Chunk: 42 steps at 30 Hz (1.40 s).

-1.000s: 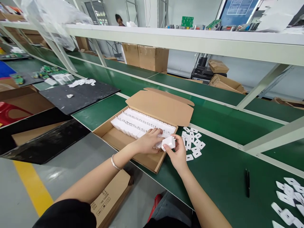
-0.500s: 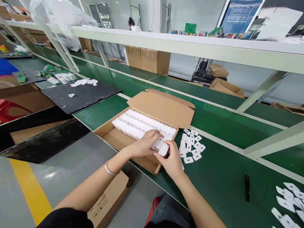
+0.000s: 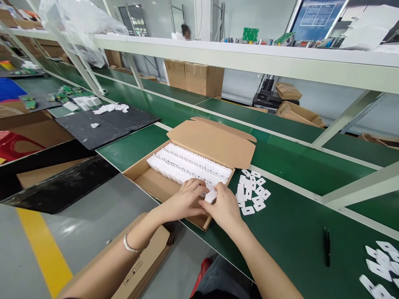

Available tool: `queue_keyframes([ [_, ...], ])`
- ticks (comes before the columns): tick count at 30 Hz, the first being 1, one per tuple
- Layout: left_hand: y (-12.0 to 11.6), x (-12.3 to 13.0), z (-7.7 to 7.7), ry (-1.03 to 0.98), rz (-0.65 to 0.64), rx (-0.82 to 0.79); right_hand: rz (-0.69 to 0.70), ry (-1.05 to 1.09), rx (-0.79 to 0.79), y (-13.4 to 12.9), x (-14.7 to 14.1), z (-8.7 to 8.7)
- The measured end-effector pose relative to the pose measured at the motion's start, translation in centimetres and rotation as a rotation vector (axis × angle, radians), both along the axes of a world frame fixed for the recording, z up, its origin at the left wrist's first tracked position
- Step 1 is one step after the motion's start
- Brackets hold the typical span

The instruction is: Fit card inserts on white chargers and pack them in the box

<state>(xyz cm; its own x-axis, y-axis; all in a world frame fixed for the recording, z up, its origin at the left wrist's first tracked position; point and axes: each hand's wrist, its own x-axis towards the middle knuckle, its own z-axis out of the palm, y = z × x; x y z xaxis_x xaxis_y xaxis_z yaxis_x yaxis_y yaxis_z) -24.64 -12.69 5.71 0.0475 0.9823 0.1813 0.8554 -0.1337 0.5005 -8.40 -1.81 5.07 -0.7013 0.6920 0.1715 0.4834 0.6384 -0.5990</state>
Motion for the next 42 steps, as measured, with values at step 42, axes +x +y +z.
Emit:
queue_keyframes([
  [42, 1.9, -0.9, -0.7, -0.521, 0.329, 0.203, -0.086, 0.74, -0.084, 2.3, 2.5, -6.5],
])
